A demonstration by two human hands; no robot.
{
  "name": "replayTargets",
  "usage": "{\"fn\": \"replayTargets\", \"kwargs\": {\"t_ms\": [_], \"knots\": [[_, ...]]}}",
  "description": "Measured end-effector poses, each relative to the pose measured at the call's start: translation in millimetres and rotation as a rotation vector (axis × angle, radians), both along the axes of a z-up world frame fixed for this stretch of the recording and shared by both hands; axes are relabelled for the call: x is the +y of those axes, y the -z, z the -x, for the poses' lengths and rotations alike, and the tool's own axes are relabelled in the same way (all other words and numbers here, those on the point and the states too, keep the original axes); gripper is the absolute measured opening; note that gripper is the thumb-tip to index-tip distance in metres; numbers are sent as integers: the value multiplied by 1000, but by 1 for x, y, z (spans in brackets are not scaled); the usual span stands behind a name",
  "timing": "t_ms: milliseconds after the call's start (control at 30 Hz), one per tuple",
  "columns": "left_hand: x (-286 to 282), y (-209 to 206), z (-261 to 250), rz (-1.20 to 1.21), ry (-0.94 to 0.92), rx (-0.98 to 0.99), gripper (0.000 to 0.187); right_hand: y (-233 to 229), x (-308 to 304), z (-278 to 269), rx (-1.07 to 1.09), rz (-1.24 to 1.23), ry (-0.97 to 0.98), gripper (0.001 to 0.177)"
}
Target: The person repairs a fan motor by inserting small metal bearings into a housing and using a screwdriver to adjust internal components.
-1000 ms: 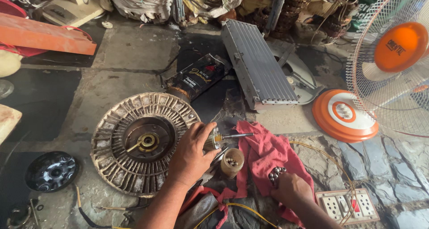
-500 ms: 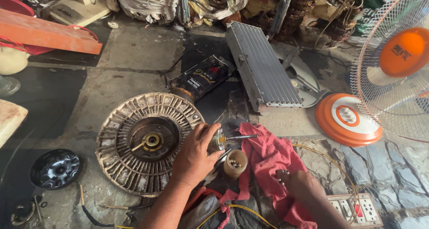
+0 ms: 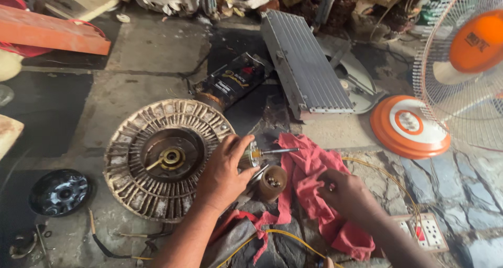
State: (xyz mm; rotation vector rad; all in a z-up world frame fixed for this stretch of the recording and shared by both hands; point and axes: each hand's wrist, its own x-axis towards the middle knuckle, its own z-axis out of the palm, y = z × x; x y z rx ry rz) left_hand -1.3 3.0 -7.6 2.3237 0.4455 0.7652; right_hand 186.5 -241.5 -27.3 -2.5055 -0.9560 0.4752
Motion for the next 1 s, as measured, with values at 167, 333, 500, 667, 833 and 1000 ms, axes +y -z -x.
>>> {"fn": "replayTargets", "kwargs": {"t_ms": [167, 333, 500, 667, 833, 1000], "knots": [[0, 5, -2, -10, 15, -47, 69, 65, -90, -36, 112, 207, -197, 56], [-1, 5, -3, -31, 10, -7, 69, 81, -99, -38, 137, 631, -97, 24], [-1, 5, -4, -37, 6, 12, 70, 85, -95, -32, 7, 564, -183, 27], [0, 6, -5, -43, 15, -23, 69, 85, -90, -32, -46, 637, -172, 35], [-2, 12, -5, -51, -6, -24, 70, 48, -73, -53, 182, 47, 281, 26], [-4, 0, -3, -85, -20, 3, 72, -15, 1, -26, 671, -466, 459, 23]]}}
